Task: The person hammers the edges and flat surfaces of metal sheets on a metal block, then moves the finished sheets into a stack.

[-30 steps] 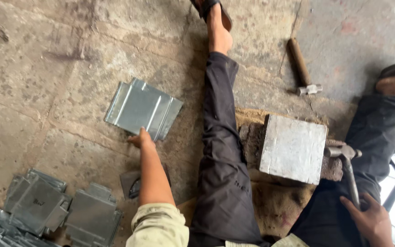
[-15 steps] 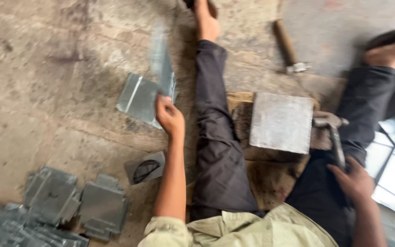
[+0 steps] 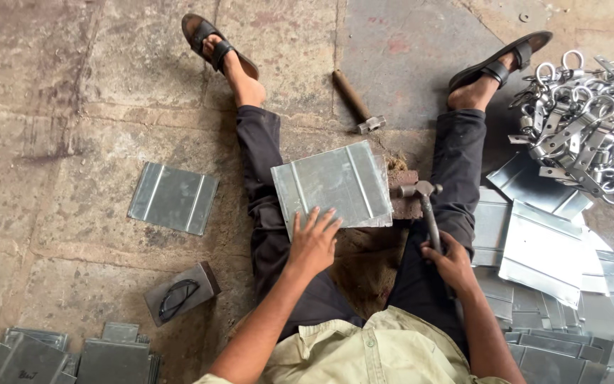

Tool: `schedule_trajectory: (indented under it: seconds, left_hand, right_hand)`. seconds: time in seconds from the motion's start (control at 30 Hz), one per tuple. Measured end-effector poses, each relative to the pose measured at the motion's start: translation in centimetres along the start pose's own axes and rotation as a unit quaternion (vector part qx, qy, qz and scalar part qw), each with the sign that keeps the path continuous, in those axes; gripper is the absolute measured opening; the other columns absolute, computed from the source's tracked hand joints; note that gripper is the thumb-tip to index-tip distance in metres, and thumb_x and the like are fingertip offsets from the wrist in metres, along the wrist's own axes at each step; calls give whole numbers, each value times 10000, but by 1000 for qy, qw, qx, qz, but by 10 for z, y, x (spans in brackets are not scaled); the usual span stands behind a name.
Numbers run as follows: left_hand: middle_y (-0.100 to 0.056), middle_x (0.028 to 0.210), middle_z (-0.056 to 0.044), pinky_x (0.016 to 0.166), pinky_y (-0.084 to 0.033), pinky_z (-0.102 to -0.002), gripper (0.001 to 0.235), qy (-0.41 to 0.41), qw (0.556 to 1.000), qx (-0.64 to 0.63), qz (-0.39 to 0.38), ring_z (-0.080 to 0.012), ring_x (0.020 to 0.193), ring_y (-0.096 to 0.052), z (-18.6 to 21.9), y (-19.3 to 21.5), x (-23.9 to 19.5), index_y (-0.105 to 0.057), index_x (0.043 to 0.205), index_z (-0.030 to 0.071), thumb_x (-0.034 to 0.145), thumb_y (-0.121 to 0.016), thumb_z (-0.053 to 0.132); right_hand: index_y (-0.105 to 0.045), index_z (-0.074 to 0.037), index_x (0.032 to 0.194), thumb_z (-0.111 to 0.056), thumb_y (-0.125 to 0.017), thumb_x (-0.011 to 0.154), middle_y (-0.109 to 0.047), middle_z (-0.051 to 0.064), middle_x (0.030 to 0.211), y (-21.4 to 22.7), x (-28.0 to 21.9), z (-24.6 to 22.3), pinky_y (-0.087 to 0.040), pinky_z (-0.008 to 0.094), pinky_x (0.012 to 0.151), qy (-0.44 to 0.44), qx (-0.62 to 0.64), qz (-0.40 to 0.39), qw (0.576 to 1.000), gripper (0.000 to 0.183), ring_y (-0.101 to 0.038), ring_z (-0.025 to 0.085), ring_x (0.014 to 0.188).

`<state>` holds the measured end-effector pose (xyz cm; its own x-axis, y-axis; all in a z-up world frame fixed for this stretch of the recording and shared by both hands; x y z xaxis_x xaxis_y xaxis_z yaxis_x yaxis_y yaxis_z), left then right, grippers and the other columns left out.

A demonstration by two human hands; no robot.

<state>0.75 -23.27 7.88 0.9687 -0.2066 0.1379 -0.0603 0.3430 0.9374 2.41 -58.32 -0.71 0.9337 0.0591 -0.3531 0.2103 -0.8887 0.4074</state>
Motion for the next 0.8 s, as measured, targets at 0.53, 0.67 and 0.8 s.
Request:
schedule_trajectory:
  seconds: [0.53, 0.67, 0.8]
  left_hand:
    - [-710, 1246, -218, 962, -566, -430, 517, 416, 845, -287, 173, -367, 1121, -725, -147, -44, -14, -520, 1518, 78, 1030, -536, 248]
    - [-711, 1219, -263, 933, -554, -466, 578, 332, 887, -243, 210, -426, 1131, -690, -150, -43, -28, -583, 1455, 22, 974, -659, 334]
    - [-679, 1236, -295, 932, -548, -460, 759, 297, 896, -249, 215, -428, 1138, -672, -145, -39, -23, -534, 1460, -29, 951, -657, 522]
  right_hand:
    - [-447, -39, 1469, -128, -642, 931, -631, 49, 928, -33, -38, -101, -494, 272, 423, 59, 174, 49, 982, 579, -613, 124, 564]
    - [-446, -45, 1501, -155, -632, 943, -654, 63, 920, -58, -46, -120, -483, 266, 450, 78, 105, 0, 991, 598, -610, 131, 567]
    - [-501, -63, 1503, -225, -618, 1026, -670, 104, 819, -65, -30, -134, -483, 264, 499, 23, -53, -17, 998, 518, -593, 130, 569]
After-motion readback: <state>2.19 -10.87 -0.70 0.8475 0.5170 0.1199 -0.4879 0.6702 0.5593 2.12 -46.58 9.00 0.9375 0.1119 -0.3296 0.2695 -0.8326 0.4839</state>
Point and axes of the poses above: each hand's wrist, its own x-axis towards the middle knuckle, its own y-axis out of the back of the hand, z = x × y, the point moved 6 cm from there along x, towards the middle knuckle
